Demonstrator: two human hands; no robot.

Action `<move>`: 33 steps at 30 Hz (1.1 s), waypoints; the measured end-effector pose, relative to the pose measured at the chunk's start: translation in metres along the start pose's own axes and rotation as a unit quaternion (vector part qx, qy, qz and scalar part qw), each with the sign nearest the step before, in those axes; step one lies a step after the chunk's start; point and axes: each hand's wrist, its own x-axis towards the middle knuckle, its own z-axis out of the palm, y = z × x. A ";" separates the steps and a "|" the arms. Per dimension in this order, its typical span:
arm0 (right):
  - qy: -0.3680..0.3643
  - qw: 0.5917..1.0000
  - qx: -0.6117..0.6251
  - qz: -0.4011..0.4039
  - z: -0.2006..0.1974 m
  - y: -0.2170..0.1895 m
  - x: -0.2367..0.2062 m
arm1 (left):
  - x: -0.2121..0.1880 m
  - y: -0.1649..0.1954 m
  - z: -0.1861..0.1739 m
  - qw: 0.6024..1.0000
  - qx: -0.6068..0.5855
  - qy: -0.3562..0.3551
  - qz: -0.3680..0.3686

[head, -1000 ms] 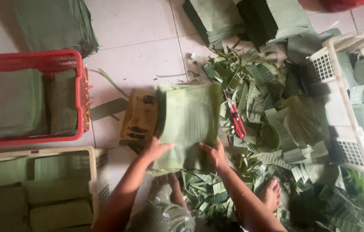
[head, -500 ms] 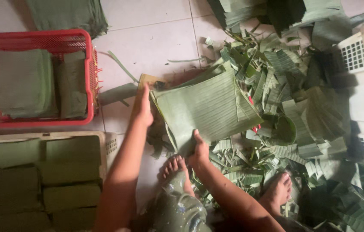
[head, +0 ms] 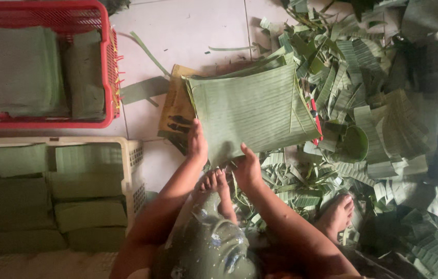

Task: The person sits on the floor trimming banana leaves with scissors, using a printed paper template as a size guide. They cut leaf pieces to shape, stack the trimmed pieces, and place finished stacks into plastic baskets.

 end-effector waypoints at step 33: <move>0.023 0.526 -0.751 -0.399 0.093 -0.020 -0.016 | -0.005 -0.003 -0.036 0.979 0.053 0.061 0.187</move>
